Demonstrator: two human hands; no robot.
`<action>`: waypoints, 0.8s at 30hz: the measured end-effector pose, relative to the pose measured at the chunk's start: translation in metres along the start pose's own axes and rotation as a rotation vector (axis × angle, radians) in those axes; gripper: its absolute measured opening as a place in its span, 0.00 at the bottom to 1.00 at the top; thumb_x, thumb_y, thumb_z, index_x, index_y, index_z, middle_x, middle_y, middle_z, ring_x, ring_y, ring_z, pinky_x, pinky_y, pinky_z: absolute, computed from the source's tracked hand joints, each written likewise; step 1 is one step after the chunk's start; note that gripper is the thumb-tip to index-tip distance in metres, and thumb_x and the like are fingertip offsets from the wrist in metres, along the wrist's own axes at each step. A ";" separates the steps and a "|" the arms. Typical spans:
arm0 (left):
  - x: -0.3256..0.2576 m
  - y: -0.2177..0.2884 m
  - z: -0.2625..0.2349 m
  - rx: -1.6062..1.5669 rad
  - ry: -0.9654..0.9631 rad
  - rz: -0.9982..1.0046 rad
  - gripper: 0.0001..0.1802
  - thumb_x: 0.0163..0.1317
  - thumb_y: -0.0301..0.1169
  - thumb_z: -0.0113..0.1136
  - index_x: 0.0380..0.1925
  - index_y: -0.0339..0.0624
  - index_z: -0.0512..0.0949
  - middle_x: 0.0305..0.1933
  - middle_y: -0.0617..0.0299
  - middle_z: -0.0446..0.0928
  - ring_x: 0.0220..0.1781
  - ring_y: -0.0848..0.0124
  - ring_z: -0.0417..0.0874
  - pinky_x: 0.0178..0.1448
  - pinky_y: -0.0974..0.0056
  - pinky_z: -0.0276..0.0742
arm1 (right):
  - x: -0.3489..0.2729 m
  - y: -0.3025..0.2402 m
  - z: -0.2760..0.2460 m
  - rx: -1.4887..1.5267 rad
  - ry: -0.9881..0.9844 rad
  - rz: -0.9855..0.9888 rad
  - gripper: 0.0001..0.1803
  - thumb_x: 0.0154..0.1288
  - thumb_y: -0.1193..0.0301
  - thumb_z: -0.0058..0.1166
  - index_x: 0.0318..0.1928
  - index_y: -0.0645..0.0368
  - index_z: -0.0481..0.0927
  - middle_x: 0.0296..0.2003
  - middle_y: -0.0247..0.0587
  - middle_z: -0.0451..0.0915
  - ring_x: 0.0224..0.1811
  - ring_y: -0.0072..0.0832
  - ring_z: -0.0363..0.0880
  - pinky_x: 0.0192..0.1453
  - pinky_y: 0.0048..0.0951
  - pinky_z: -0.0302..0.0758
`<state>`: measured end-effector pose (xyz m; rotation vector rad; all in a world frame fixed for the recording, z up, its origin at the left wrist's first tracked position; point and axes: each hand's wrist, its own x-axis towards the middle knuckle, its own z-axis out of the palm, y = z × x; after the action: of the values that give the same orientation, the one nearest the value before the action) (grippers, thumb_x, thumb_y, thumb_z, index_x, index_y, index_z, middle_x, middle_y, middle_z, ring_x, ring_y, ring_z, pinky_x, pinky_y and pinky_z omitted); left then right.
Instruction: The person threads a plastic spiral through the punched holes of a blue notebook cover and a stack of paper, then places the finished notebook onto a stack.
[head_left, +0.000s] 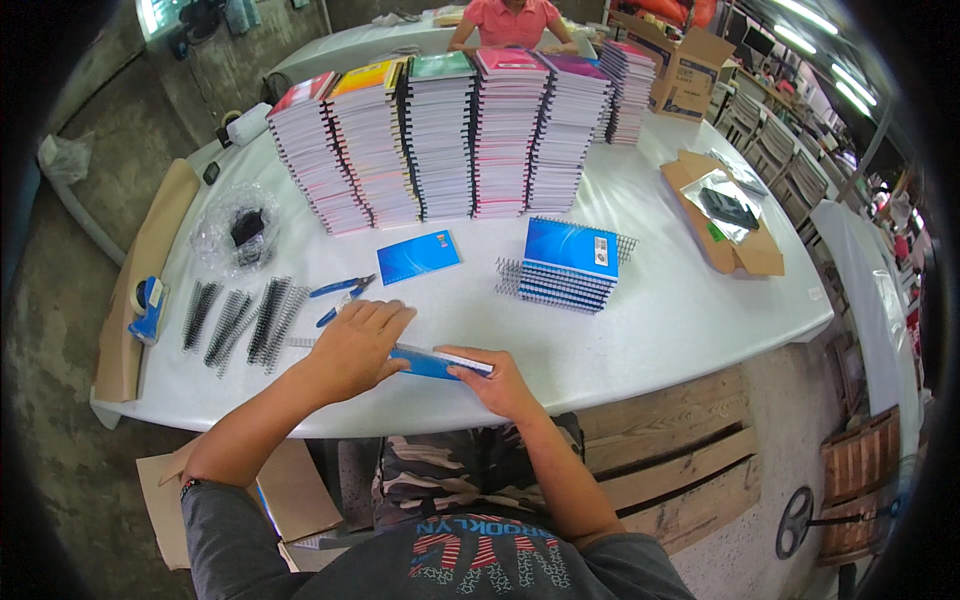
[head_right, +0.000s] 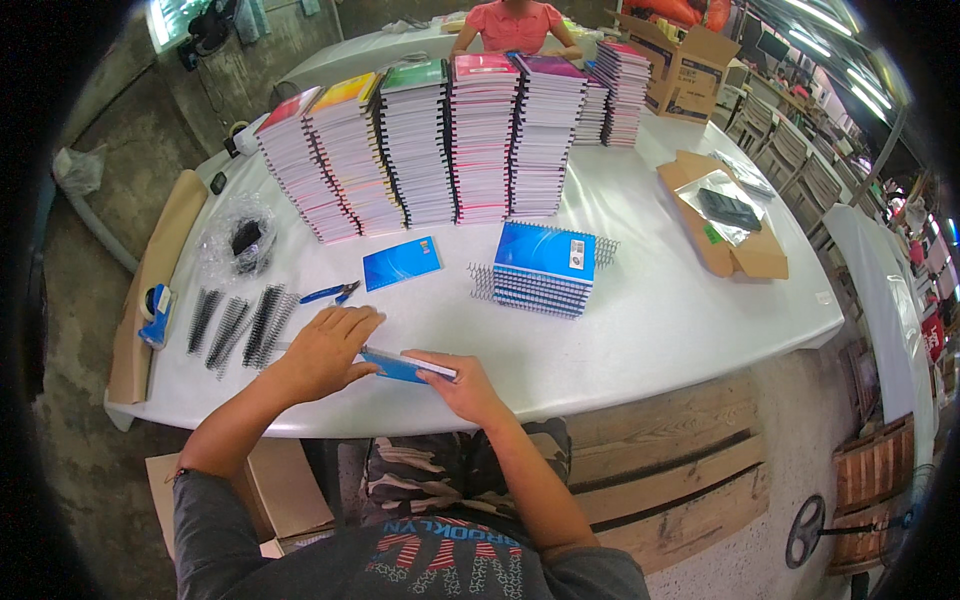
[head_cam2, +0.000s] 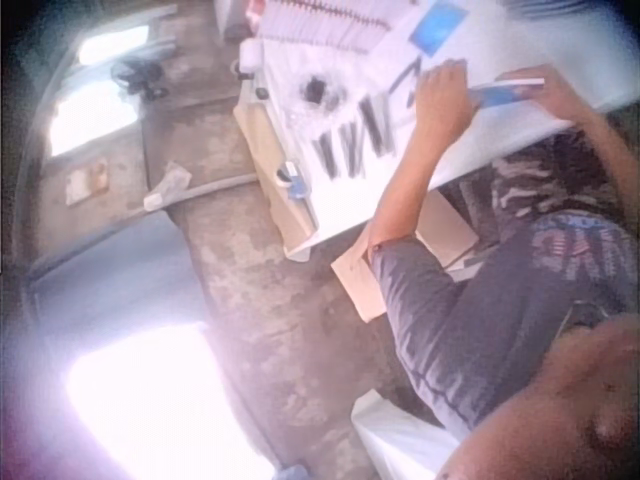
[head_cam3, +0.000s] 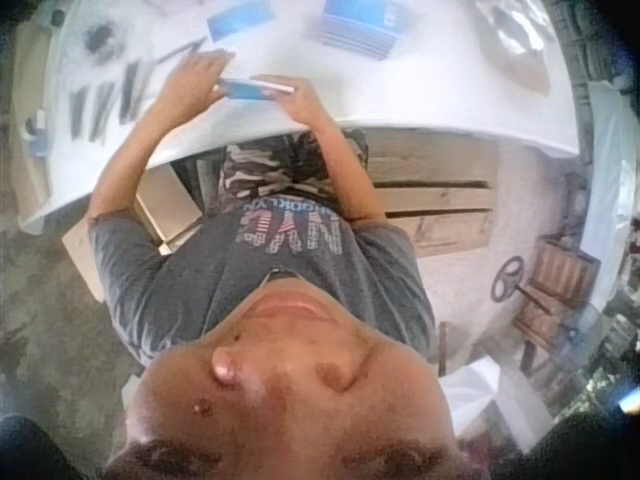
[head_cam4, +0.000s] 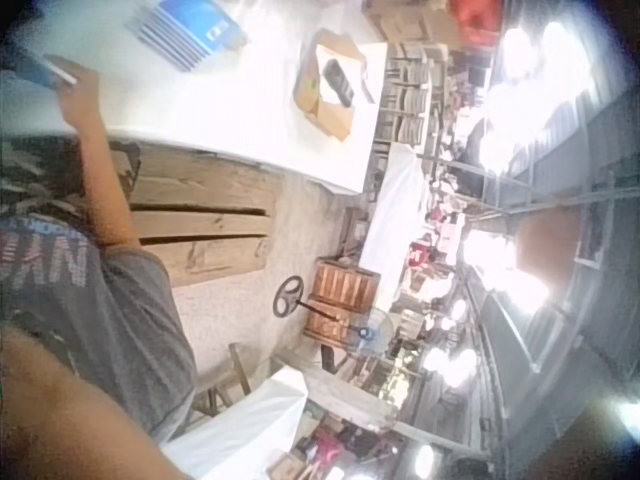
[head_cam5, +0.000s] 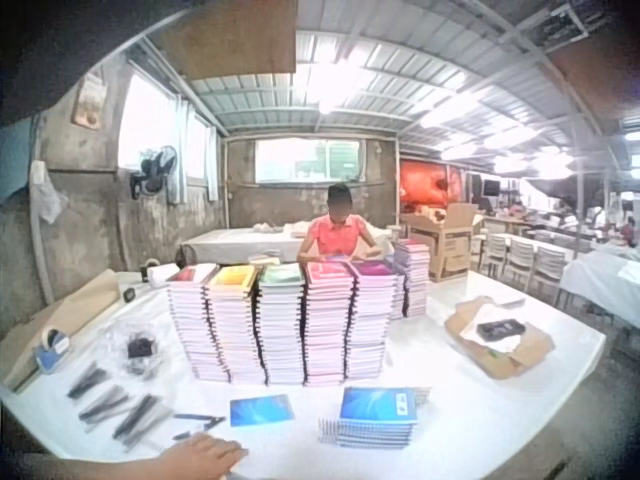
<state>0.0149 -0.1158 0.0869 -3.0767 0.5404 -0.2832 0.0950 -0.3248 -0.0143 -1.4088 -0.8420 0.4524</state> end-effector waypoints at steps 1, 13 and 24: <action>-0.008 -0.010 0.010 0.078 0.012 0.043 0.21 0.47 0.35 0.67 0.42 0.43 0.74 0.44 0.56 0.74 0.51 0.60 0.74 0.53 0.58 0.68 | 0.001 -0.003 0.003 -0.004 0.023 -0.005 0.17 0.61 0.78 0.54 0.51 0.57 0.79 0.46 0.41 0.82 0.45 0.23 0.78 0.52 0.25 0.72; -0.003 0.010 0.003 0.167 -0.097 -0.100 0.31 0.46 0.45 0.67 0.50 0.44 0.72 0.61 0.50 0.66 0.64 0.55 0.64 0.65 0.49 0.56 | -0.007 -0.003 0.001 -0.091 0.003 -0.037 0.17 0.61 0.78 0.53 0.52 0.57 0.78 0.46 0.43 0.82 0.45 0.28 0.80 0.51 0.26 0.73; -0.084 0.056 0.109 0.209 0.231 -0.072 0.64 0.46 0.74 0.45 0.64 0.22 0.50 0.68 0.26 0.45 0.72 0.32 0.37 0.66 0.29 0.31 | -0.038 -0.003 0.036 -0.260 0.028 -0.230 0.21 0.56 0.85 0.48 0.51 0.60 0.78 0.44 0.50 0.81 0.46 0.42 0.81 0.50 0.32 0.75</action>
<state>-0.0625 -0.1424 -0.0376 -2.8804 0.3757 -0.6567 0.0432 -0.3283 -0.0225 -1.5286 -1.0549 0.1497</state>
